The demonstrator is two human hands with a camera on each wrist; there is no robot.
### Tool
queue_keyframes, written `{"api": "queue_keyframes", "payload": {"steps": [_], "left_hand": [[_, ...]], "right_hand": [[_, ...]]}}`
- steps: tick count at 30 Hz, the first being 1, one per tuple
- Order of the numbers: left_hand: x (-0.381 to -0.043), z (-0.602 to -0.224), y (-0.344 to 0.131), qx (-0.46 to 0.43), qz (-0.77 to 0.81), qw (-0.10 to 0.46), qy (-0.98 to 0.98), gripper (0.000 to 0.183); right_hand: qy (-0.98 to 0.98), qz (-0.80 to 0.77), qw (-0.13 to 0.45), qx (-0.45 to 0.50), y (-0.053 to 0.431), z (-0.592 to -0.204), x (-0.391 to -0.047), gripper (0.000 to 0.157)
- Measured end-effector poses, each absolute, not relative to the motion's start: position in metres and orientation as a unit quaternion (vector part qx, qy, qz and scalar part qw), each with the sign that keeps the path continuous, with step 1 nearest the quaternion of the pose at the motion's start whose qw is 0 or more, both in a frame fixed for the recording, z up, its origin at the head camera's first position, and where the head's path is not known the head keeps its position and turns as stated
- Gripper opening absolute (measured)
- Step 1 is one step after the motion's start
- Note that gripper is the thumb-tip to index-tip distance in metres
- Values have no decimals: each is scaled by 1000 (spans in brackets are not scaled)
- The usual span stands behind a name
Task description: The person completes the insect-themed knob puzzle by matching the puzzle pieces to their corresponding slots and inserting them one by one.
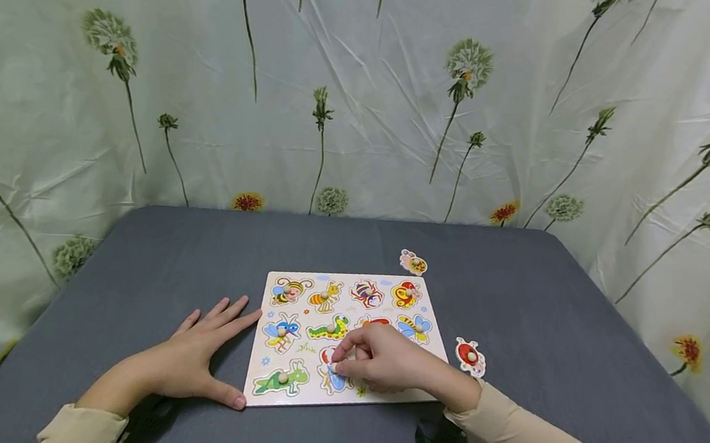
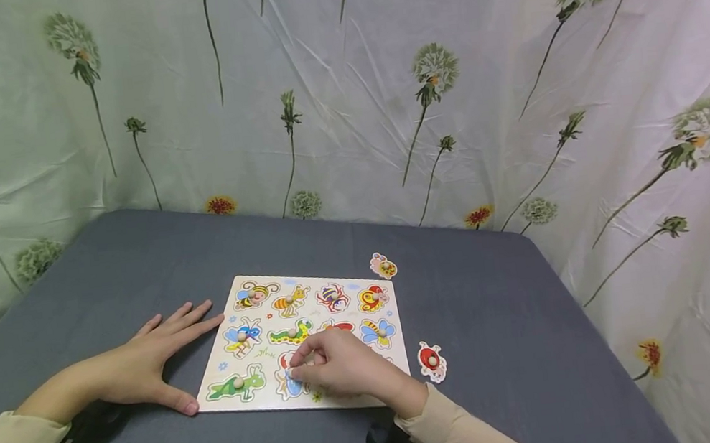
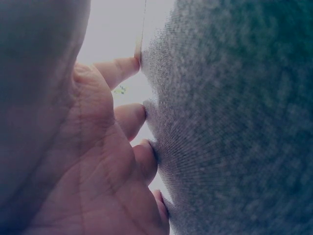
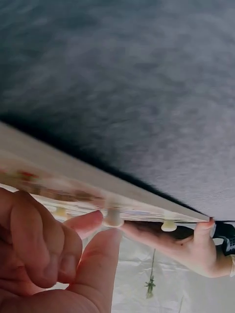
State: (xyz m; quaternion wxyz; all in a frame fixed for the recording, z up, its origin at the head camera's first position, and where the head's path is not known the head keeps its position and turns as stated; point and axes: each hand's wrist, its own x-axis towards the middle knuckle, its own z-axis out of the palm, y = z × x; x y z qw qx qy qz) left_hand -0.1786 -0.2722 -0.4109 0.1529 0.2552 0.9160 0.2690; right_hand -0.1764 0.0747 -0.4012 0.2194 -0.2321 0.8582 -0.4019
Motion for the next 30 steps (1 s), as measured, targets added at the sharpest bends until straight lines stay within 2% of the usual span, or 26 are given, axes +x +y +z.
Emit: {"api": "queue_keyframes", "payload": {"steps": [10,21,30], "left_hand": [[-178,-411,-272,253,266,156,917,128],[-177,-410,-271,252,262,151,919,129],[-177,-410,-271,251,262,151,920,129]], "right_hand": [[870,-403,199,-204,91,-401,-191,11],[893,-405,138,-137,126,-396,-224,15],[876,-455,134,-82,150,-391,-249,26]]}}
